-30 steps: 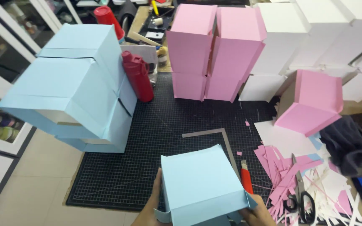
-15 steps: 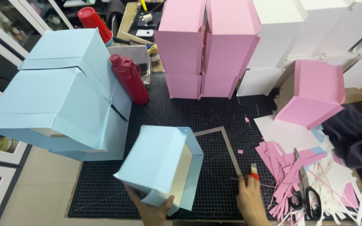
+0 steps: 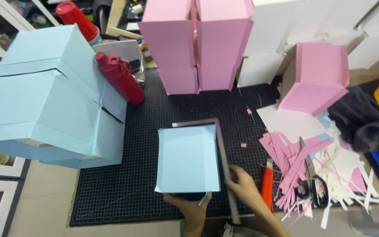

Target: Trimming excess material from cardboard boxes using a utility knife

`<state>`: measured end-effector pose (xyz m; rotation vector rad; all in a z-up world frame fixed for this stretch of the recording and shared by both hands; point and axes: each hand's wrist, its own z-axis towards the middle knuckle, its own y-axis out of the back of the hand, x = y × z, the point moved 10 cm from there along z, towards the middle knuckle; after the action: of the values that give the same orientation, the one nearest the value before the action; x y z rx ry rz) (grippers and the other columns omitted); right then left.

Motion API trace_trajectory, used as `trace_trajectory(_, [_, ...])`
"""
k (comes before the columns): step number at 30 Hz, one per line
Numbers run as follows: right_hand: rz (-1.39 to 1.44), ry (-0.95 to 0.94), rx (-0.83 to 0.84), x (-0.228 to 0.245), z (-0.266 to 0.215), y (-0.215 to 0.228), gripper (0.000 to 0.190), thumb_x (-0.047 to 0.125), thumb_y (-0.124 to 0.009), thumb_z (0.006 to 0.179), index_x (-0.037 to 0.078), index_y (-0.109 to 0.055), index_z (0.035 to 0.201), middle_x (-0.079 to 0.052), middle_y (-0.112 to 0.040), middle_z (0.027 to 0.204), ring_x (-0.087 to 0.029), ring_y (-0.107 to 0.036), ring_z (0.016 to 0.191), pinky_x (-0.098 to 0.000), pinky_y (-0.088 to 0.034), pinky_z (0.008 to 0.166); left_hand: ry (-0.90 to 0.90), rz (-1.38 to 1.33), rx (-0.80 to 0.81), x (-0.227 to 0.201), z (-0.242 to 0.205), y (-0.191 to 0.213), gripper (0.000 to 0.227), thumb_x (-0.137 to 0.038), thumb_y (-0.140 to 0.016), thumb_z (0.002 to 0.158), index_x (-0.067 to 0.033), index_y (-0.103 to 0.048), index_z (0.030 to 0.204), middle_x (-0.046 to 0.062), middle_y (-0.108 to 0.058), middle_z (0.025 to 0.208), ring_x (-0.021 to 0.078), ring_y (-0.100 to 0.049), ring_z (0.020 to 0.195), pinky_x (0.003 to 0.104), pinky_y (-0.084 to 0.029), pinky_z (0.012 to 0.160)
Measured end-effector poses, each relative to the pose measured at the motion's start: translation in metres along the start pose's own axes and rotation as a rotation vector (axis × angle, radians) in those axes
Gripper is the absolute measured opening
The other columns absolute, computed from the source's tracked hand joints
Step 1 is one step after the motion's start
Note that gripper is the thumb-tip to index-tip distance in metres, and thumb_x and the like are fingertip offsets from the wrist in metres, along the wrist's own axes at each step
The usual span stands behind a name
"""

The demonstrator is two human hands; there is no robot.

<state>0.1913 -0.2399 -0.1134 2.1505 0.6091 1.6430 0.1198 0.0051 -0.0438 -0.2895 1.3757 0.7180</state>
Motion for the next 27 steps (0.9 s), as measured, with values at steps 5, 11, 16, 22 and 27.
trace_trajectory(5, [0.172, 0.047, -0.071, 0.049, -0.008, -0.009, 0.063, 0.016, -0.066, 0.085, 0.011, -0.05, 0.145, -0.01, -0.062, 0.111, -0.022, -0.067, 0.097, -0.0322, -0.059, 0.086, -0.172, -0.066, -0.061, -0.011, -0.016, -0.007, 0.142, -0.05, -0.086, 0.058, -0.0028, 0.007, 0.155, 0.025, -0.018, 0.156, 0.0384, -0.027, 0.144, 0.054, -0.027, 0.117])
trace_trajectory(11, [0.083, 0.201, -0.136, 0.049, 0.004, -0.007, 0.021, 0.009, -0.058, 0.09, 0.007, -0.049, 0.108, -0.012, -0.058, 0.093, -0.024, -0.059, 0.082, -0.0349, -0.051, 0.073, -0.133, -0.076, 0.079, -0.013, -0.019, -0.026, 0.144, -0.051, -0.083, 0.063, -0.0051, 0.018, 0.153, 0.023, -0.008, 0.161, 0.037, -0.02, 0.148, 0.053, -0.023, 0.118])
trace_trajectory(16, [-0.092, 0.216, -0.199, 0.042, -0.001, -0.011, 0.006, 0.01, -0.057, 0.09, 0.004, -0.056, 0.09, -0.019, -0.052, 0.106, -0.035, -0.048, 0.096, -0.0381, -0.049, 0.077, 0.148, -0.05, 0.171, -0.066, -0.008, -0.045, 0.139, -0.021, -0.092, 0.059, -0.006, 0.01, 0.153, 0.02, -0.029, 0.153, 0.0314, -0.036, 0.141, 0.046, -0.033, 0.115])
trace_trajectory(22, [0.087, 0.096, -0.083, 0.041, -0.005, -0.006, 0.021, 0.022, -0.072, 0.083, 0.01, -0.073, 0.1, -0.012, -0.05, 0.106, -0.029, -0.044, 0.1, -0.038, -0.047, 0.087, 0.279, 0.059, 0.288, -0.053, -0.012, -0.054, 0.139, -0.031, -0.089, 0.062, -0.0116, 0.016, 0.151, 0.016, -0.023, 0.157, 0.0294, -0.031, 0.143, 0.046, -0.03, 0.114])
trace_trajectory(27, [0.026, 0.044, 0.087, 0.028, 0.002, -0.013, 0.034, 0.033, -0.067, 0.091, 0.012, -0.072, 0.117, -0.01, -0.05, 0.111, -0.026, -0.046, 0.106, -0.0365, -0.046, 0.094, 0.402, 0.042, 0.311, -0.056, -0.016, -0.055, 0.137, -0.027, -0.088, 0.063, -0.0161, 0.017, 0.15, 0.012, -0.026, 0.159, 0.0258, -0.033, 0.144, 0.044, -0.03, 0.115])
